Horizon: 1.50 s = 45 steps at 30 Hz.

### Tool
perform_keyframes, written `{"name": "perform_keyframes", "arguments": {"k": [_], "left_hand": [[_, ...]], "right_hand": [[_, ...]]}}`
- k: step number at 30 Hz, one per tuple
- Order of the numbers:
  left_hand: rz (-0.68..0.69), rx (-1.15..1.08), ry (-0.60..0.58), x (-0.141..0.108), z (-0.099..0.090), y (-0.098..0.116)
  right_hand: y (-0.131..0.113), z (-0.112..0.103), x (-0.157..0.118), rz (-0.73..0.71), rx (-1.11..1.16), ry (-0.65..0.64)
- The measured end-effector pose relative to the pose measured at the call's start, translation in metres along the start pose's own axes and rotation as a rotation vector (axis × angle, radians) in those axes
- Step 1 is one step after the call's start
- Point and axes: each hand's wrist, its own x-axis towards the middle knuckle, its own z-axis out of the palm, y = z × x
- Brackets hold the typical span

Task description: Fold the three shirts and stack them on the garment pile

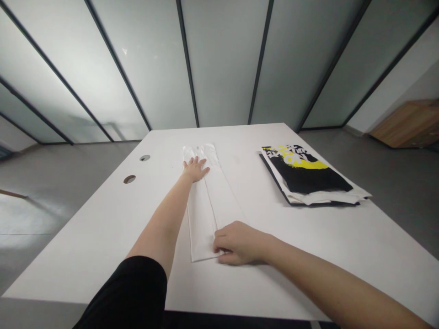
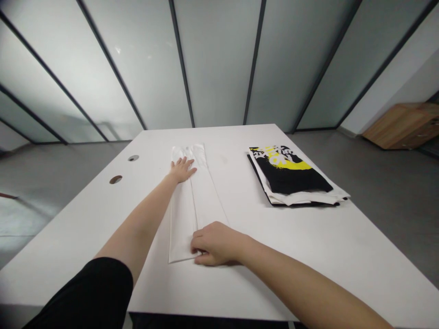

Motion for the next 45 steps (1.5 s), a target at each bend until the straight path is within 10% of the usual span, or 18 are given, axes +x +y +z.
{"name": "perform_keyframes", "arguments": {"k": [10, 22, 32, 45], "left_hand": [[0.000, 0.052, 0.245, -0.006, -0.007, 0.004], [-0.086, -0.014, 0.213, -0.050, -0.014, 0.028], [0.732, -0.294, -0.179, -0.235, -0.020, 0.031], [0.778, -0.362, -0.183, -0.249, -0.034, 0.051]], "right_hand": [[0.006, 0.005, 0.001, -0.056, -0.089, 0.105], [0.016, 0.007, -0.003, -0.164, 0.020, 0.151], [0.036, -0.013, -0.021, 0.083, -0.044, 0.351], [0.027, -0.012, -0.013, -0.028, 0.007, 0.108]]}}
